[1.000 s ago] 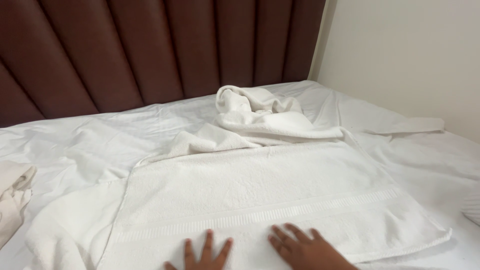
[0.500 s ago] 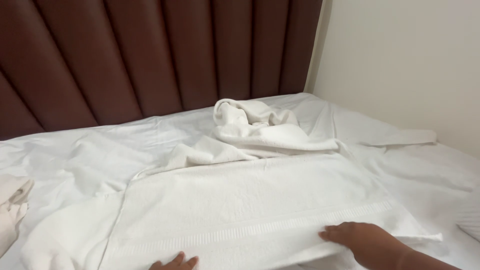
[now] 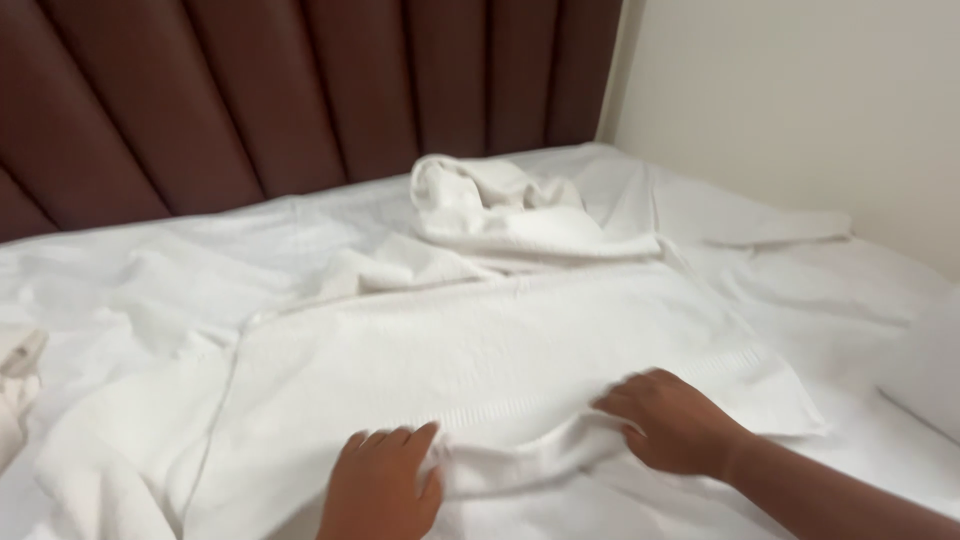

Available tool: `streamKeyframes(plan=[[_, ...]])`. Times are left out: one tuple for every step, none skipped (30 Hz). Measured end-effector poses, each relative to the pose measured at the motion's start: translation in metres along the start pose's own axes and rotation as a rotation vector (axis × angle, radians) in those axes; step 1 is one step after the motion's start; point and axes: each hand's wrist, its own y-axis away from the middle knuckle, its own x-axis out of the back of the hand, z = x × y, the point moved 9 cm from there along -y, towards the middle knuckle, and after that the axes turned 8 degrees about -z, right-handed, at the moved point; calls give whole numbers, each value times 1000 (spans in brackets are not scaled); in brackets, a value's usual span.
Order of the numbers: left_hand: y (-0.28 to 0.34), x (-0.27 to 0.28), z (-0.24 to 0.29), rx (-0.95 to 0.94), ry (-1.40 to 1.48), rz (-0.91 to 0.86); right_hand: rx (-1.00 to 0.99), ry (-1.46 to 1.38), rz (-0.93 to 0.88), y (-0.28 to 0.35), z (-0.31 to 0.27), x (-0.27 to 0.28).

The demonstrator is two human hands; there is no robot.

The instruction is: The person folds a white towel on a bed. They smooth the towel, fold it in half lengthwise, then fold it again to form a compact rectangle, and finally fold it once more to complete the task.

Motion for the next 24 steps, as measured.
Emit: streamKeyframes(plan=[[7, 13, 30, -132, 54, 98, 117, 39, 7, 2, -15, -1], [10, 13, 40, -135, 63, 82, 109, 33, -8, 6, -24, 1], [16, 15, 58, -231, 70, 91, 137, 37, -37, 10, -34, 1], [23, 17, 75, -326, 77, 101, 166, 40, -66, 14, -46, 1], [20, -2, 70, -329, 85, 95, 160, 39, -75, 15, -45, -6], [23, -10, 70, -391, 26, 223, 237, 25, -54, 17, -51, -10], [26, -17, 70, -448, -37, 352, 317, 10, -33, 20, -57, -13], [32, -13, 74, -448, -31, 347, 314, 9, -41, 25, -61, -15], [28, -15, 69, -329, -59, 253, 262, 53, -65, 27, -60, -17], [26, -15, 63, -209, -86, 160, 211, 98, -91, 29, -59, -18], [30, -7, 66, -211, -89, 168, 210, 102, -84, 29, -57, -21], [29, -10, 62, -136, -148, 41, 224, 63, -39, 30, -56, -20], [31, -14, 57, -63, -209, -91, 237, 20, 4, 31, -55, -20], [30, -16, 53, -65, -213, -86, 235, 22, 9, 36, -60, -11], [30, -10, 55, -116, -147, 15, 167, -52, -1, 41, -59, -4], [32, -4, 55, -168, -81, 115, 98, -126, -12, 46, -57, 2], [39, 11, 65, -168, -84, 118, 99, -125, -9, 48, -60, 7], [42, 15, 67, -93, -10, -7, 49, -156, -48, 50, -58, 9], [47, 18, 69, -15, 63, -133, 1, -186, -90, 51, -56, 10], [51, 24, 72, -13, 61, -131, 4, -187, -88, 52, -49, 7], [52, 22, 71, 33, 125, -224, 59, -325, -134, 51, -46, 3], [55, 19, 70, 79, 190, -316, 114, -463, -180, 50, -43, -1], [53, 12, 65, 81, 188, -315, 116, -464, -179, 53, -42, 0], [54, -9, 64, 51, 252, -474, 19, -561, -392, 57, -37, -20]])
